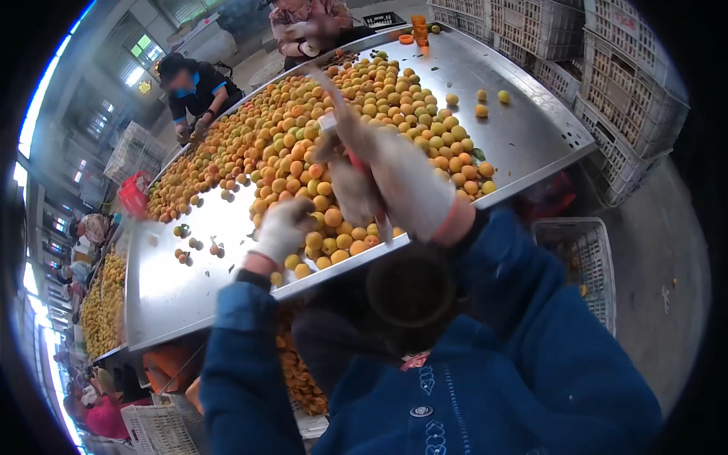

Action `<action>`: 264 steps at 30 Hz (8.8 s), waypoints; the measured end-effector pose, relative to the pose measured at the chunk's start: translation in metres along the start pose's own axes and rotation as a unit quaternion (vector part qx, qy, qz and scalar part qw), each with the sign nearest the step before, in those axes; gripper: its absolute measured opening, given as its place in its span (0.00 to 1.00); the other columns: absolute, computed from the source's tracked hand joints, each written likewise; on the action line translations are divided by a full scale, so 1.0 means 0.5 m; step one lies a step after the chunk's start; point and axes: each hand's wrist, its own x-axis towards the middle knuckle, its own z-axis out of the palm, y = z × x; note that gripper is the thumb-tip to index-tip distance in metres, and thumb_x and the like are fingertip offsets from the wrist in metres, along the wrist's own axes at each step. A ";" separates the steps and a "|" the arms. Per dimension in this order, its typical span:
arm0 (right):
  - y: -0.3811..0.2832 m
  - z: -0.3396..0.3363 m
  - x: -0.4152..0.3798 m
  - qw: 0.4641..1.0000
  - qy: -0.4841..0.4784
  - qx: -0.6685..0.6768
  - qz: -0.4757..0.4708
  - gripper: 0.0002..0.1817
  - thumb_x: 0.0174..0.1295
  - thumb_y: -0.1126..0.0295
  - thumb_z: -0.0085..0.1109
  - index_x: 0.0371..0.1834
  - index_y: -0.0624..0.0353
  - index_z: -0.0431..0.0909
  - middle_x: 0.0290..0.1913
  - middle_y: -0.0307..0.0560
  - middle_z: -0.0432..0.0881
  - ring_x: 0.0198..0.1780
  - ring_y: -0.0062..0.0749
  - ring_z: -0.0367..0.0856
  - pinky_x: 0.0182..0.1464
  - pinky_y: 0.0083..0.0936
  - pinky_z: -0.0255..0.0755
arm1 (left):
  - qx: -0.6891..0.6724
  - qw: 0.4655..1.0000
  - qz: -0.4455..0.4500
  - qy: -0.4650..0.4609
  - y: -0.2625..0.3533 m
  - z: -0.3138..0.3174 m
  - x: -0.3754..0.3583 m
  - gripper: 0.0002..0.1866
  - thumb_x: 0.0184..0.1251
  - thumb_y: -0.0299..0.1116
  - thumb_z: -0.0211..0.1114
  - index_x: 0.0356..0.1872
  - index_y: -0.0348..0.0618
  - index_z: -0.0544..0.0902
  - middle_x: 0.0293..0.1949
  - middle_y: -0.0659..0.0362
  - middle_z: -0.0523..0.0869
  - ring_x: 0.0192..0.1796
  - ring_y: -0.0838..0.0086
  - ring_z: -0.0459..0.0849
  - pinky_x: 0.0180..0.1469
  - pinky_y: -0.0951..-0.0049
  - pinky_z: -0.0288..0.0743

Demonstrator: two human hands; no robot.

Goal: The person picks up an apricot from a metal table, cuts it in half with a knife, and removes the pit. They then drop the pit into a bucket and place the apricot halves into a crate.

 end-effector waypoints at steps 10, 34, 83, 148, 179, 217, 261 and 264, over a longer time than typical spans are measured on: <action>0.199 -0.112 -0.118 0.970 0.141 -0.046 0.195 0.17 0.76 0.58 0.41 0.42 0.63 0.70 0.17 0.37 0.64 0.13 0.21 0.63 0.16 0.18 0.61 | 0.256 0.957 0.017 -0.136 -0.019 0.165 0.062 0.20 0.49 0.32 0.65 0.47 0.47 0.79 0.45 0.52 0.80 0.51 0.57 0.78 0.51 0.58 0.69; 0.244 -0.074 -0.303 0.963 0.091 -0.182 0.174 0.15 0.75 0.58 0.46 0.41 0.58 0.74 0.22 0.37 0.73 0.23 0.16 0.70 0.26 0.15 0.66 | -0.845 0.464 -0.247 0.097 0.280 0.236 -0.275 0.31 0.74 0.63 0.44 0.47 0.42 0.78 0.33 0.56 0.80 0.29 0.71 0.76 0.34 0.71 0.73; 0.375 -0.009 -0.223 0.871 0.051 0.167 0.459 0.27 0.72 0.39 0.38 0.27 0.48 0.69 0.11 0.30 0.56 0.08 0.22 0.53 0.12 0.25 0.52 | -0.636 0.710 -0.212 0.215 0.178 0.320 -0.369 0.12 0.75 0.40 0.57 0.45 0.41 0.77 0.41 0.61 0.81 0.43 0.80 0.78 0.50 0.78 0.73; 0.351 -0.043 -0.289 0.846 -0.073 -0.528 0.021 0.18 0.69 0.56 0.54 0.47 0.61 0.74 0.32 0.61 0.83 0.36 0.58 0.82 0.39 0.43 0.76 | -0.814 0.525 -0.210 0.134 0.315 0.155 -0.317 0.40 0.73 0.67 0.37 0.59 0.34 0.69 0.48 0.48 0.83 0.57 0.61 0.80 0.62 0.65 0.71; 0.334 -0.030 -0.302 0.839 -0.040 -0.540 0.058 0.17 0.67 0.61 0.53 0.48 0.64 0.74 0.36 0.61 0.84 0.41 0.58 0.83 0.42 0.41 0.77 | -0.818 0.491 -0.235 0.189 0.320 0.217 -0.332 0.27 0.77 0.52 0.50 0.59 0.37 0.70 0.43 0.50 0.84 0.55 0.61 0.81 0.55 0.67 0.77; 0.365 -0.085 -0.341 0.853 -0.024 -0.506 0.124 0.16 0.69 0.57 0.50 0.44 0.60 0.77 0.39 0.62 0.83 0.44 0.58 0.82 0.48 0.41 0.75 | -0.804 0.527 -0.218 0.165 0.320 0.262 -0.342 0.22 0.74 0.40 0.59 0.61 0.42 0.65 0.48 0.46 0.83 0.53 0.58 0.83 0.53 0.63 0.80; 0.266 -0.108 -0.371 0.759 -0.071 -0.614 0.205 0.21 0.69 0.50 0.48 0.50 0.58 0.72 0.36 0.59 0.84 0.40 0.57 0.83 0.45 0.45 0.75 | -0.686 0.681 -0.251 0.053 0.351 0.242 -0.335 0.25 0.68 0.27 0.64 0.65 0.39 0.71 0.50 0.55 0.81 0.51 0.72 0.81 0.57 0.73 0.76; 0.267 -0.113 -0.373 0.748 -0.070 -0.631 0.196 0.22 0.68 0.51 0.49 0.51 0.59 0.71 0.36 0.58 0.85 0.40 0.56 0.84 0.44 0.46 0.76 | -0.691 0.678 -0.246 0.043 0.357 0.235 -0.332 0.24 0.68 0.27 0.63 0.64 0.36 0.72 0.50 0.54 0.81 0.50 0.72 0.81 0.57 0.73 0.76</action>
